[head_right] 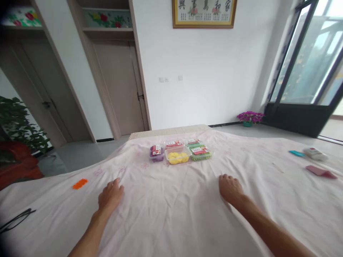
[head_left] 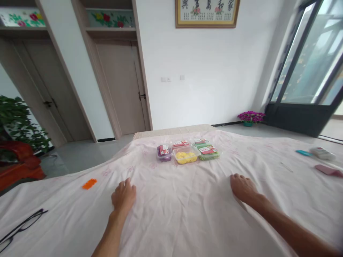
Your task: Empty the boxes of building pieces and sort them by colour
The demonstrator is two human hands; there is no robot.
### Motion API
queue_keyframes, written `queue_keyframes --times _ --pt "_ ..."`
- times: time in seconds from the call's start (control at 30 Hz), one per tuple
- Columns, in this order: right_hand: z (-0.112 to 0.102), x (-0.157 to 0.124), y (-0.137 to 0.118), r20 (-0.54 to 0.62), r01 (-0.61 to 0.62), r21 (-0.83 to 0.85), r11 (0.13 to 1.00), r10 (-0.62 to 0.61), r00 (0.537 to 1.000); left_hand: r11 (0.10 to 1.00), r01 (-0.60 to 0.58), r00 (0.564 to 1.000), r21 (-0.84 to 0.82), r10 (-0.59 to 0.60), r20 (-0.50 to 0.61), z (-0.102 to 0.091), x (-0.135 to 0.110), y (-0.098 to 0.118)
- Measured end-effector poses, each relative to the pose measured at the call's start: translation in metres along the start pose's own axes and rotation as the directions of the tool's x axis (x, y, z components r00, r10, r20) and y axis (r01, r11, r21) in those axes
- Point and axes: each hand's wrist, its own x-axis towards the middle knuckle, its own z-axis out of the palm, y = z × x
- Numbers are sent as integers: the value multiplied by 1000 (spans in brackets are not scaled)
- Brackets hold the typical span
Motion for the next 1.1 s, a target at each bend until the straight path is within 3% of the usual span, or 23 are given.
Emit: queue_keyframes --times 0.1,0.23,0.4,0.63,0.7,0.8,0.93,1.03,1.1 --pt "-29 12 -25 -1 81 42 996 -81 997 999 11 995 46 -6 -102 24 -9 11" --pt "-52 35 -68 -246 186 159 970 -143 959 999 7 994 42 -2 -108 36 -9 9" --pt "-51 73 -109 -429 300 156 941 -209 879 999 -11 992 40 16 -128 34 -4 4" --pt "-48 108 -115 -396 324 133 937 -249 884 999 -34 985 8 35 -170 35 -7 5" --pt "-50 106 -118 -418 365 110 925 -290 861 997 -65 982 -29 59 -181 33 -5 6" --pt "-52 87 -133 -480 475 63 878 -391 785 976 -182 967 -123 155 -202 31 0 8" --pt "-52 44 -171 -587 580 60 812 -441 678 860 -359 926 -364 279 -255 29 3 13" --pt "-59 14 -195 -642 663 178 727 -425 638 747 -412 911 -522 318 -263 26 -2 20" --pt "-65 4 -202 -689 700 329 634 -346 637 699 -420 907 -579 342 -245 23 -5 25"
